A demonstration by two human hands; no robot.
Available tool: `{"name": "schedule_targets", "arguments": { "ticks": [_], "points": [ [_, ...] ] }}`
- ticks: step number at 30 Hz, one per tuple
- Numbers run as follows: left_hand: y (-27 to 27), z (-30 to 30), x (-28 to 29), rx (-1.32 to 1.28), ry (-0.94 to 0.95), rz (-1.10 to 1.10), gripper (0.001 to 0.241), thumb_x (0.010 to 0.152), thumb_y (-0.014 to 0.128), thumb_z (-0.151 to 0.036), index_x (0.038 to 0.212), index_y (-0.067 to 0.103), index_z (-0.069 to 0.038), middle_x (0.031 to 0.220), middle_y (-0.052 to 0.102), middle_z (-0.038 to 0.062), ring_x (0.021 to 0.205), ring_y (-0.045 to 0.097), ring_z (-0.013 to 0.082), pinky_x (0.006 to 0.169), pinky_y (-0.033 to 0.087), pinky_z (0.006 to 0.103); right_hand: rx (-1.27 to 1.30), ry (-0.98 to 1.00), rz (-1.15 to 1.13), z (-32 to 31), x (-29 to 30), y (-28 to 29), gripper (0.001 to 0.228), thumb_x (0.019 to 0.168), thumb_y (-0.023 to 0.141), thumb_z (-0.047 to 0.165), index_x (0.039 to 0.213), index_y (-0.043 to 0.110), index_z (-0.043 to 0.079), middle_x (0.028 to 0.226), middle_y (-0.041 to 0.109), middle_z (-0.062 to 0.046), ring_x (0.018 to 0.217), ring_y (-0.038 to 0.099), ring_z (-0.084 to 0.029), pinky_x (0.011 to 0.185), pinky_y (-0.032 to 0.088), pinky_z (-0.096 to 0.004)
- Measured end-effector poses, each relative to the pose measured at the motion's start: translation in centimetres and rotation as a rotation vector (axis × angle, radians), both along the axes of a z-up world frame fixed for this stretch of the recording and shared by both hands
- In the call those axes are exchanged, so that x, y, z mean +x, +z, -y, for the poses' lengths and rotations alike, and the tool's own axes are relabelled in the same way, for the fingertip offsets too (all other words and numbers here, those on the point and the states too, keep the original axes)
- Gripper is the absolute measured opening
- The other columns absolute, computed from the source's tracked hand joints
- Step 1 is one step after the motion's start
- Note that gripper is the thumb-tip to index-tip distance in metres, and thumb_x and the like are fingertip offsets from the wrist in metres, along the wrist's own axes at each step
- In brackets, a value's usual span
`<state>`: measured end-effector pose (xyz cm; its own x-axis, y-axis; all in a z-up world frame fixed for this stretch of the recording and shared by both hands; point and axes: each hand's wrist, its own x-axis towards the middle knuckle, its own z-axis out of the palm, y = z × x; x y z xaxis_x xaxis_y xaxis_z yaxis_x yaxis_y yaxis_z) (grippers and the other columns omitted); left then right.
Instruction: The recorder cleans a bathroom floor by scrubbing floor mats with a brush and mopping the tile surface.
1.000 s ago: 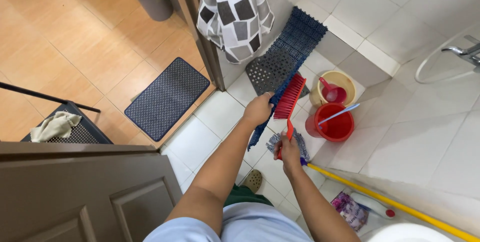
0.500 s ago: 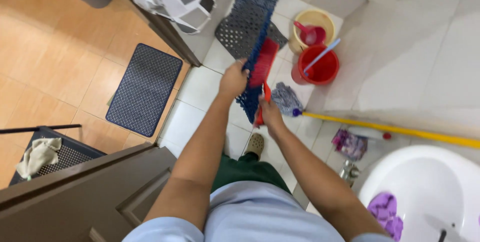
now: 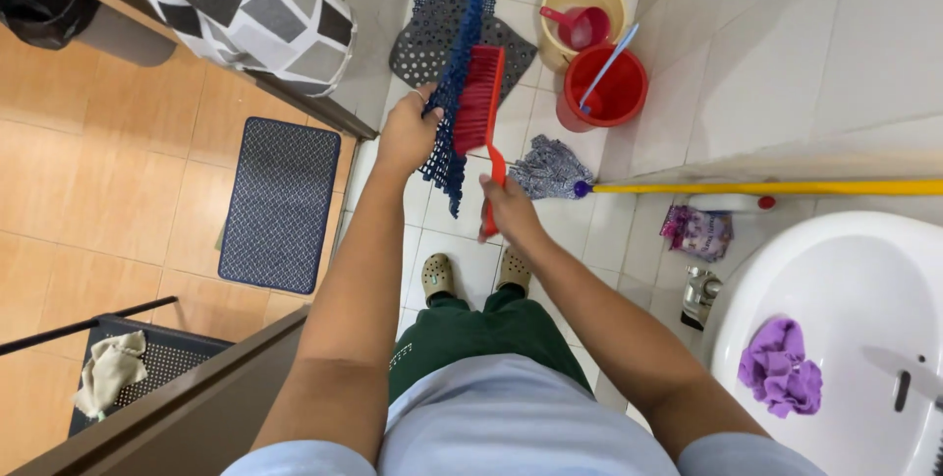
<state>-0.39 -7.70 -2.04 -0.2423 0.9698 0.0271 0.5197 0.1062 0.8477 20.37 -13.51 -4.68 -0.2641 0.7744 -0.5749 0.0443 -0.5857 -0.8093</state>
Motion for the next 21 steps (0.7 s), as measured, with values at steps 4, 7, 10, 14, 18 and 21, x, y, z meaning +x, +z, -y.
{"name": "schedule_targets", "arguments": {
  "ticks": [4, 7, 10, 14, 18, 21],
  "points": [
    [0.9, -0.4, 0.1, 0.001, -0.023, 0.021, 0.04, 0.095, 0.065, -0.012, 0.134, 0.063, -0.006, 0.121, 0.071, 0.023, 0.117, 0.067, 0.0392, 0.1, 0.051, 0.043, 0.061, -0.057, -0.025, -0.3, -0.1, 3.0, 0.034, 0.103, 0.054, 0.035, 0.103, 0.049, 0.001, 0.063, 0.055, -0.008, 0.043, 0.058, -0.022, 0.04, 0.053, -0.039],
    [1.5, 0.2, 0.5, -0.072, -0.006, -0.033, 0.04, 0.093, 0.065, -0.012, 0.132, 0.064, -0.008, 0.12, 0.071, 0.022, 0.115, 0.066, 0.0397, 0.097, 0.05, 0.0444, 0.175, -0.075, -0.071, 1.5, -0.6, 4.8, 0.032, 0.103, 0.054, 0.034, 0.105, 0.048, 0.003, 0.062, 0.053, -0.008, 0.041, 0.055, -0.022, 0.038, 0.05, -0.038],
    [2.0, 0.1, 1.0, -0.08, -0.001, -0.045, 0.042, 0.09, 0.066, -0.01, 0.132, 0.065, -0.01, 0.118, 0.07, 0.023, 0.116, 0.063, 0.0412, 0.096, 0.049, 0.0458, 0.299, -0.012, 0.025, 3.0, -0.9, 3.7, 0.033, 0.103, 0.054, 0.035, 0.105, 0.046, 0.003, 0.063, 0.055, -0.009, 0.042, 0.056, -0.021, 0.036, 0.05, -0.038],
    [3.1, -0.9, 1.4, 0.012, -0.046, 0.053, 0.037, 0.094, 0.064, -0.009, 0.131, 0.066, -0.008, 0.117, 0.073, 0.021, 0.115, 0.068, 0.037, 0.097, 0.052, 0.0419, 0.206, 0.039, 0.291, 2.7, -0.1, -0.6, 0.036, 0.103, 0.054, 0.038, 0.106, 0.044, 0.004, 0.063, 0.058, -0.012, 0.041, 0.059, -0.023, 0.036, 0.05, -0.037],
    [3.6, -1.6, 1.7, 0.031, -0.103, 0.059, 0.037, 0.095, 0.064, -0.007, 0.132, 0.064, -0.007, 0.119, 0.072, 0.021, 0.116, 0.069, 0.0356, 0.096, 0.053, 0.0405, 0.126, -0.024, 0.234, 0.9, 1.0, -4.0, 0.035, 0.103, 0.054, 0.037, 0.106, 0.044, 0.003, 0.066, 0.056, -0.011, 0.042, 0.056, -0.022, 0.036, 0.051, -0.039],
    [3.2, -2.3, 2.0, 0.086, -0.068, 0.001, 0.038, 0.093, 0.066, -0.008, 0.132, 0.064, -0.005, 0.121, 0.071, 0.022, 0.115, 0.066, 0.0384, 0.095, 0.051, 0.0419, 0.225, -0.075, 0.094, 1.3, -0.8, 0.8, 0.035, 0.105, 0.054, 0.034, 0.106, 0.043, 0.001, 0.066, 0.055, -0.01, 0.043, 0.056, -0.02, 0.035, 0.051, -0.038]
  ]
}}
